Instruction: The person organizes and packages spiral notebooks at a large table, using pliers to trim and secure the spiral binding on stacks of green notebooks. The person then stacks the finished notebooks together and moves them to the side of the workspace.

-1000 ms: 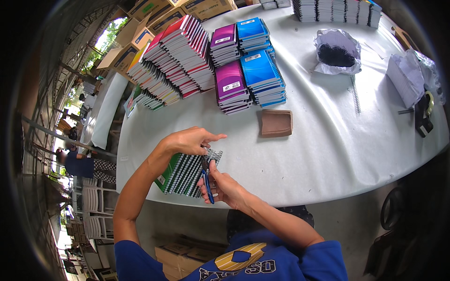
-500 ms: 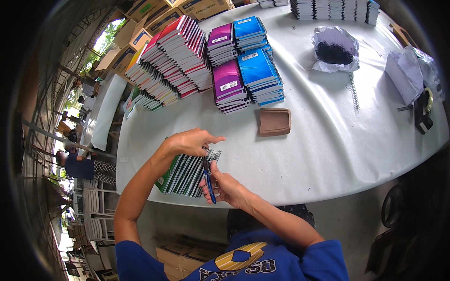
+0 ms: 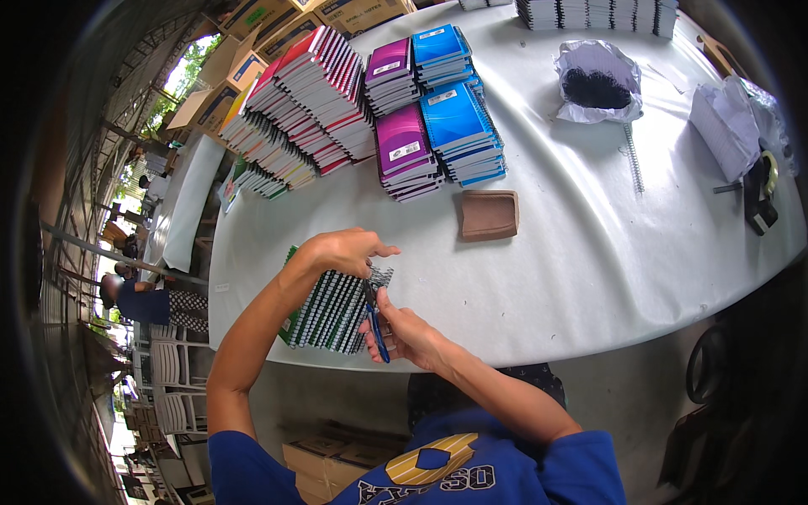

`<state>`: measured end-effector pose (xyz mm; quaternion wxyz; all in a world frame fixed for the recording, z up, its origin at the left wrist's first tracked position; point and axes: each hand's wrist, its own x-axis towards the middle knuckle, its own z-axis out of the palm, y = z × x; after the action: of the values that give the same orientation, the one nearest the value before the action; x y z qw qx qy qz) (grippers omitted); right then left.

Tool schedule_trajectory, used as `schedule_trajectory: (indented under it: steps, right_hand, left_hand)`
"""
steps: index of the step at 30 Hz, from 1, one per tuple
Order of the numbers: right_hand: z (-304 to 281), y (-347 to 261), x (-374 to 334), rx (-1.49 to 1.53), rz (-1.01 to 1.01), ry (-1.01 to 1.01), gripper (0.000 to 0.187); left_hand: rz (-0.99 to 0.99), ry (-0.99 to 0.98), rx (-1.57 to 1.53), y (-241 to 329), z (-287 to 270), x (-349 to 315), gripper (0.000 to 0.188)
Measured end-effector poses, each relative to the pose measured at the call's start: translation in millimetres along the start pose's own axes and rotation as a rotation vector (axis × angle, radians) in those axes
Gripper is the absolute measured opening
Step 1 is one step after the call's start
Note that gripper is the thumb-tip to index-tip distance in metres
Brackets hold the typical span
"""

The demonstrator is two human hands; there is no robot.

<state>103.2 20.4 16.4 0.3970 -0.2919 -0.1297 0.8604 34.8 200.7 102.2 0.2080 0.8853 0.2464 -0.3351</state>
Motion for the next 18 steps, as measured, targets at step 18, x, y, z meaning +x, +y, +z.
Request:
schedule_trajectory:
  steps: [18]
  right_hand:
    - [-12,6,5,-0.037,0.011,-0.014,0.075]
  left_hand:
    - [-0.064,-0.037,-0.009,2,9,7,0.071]
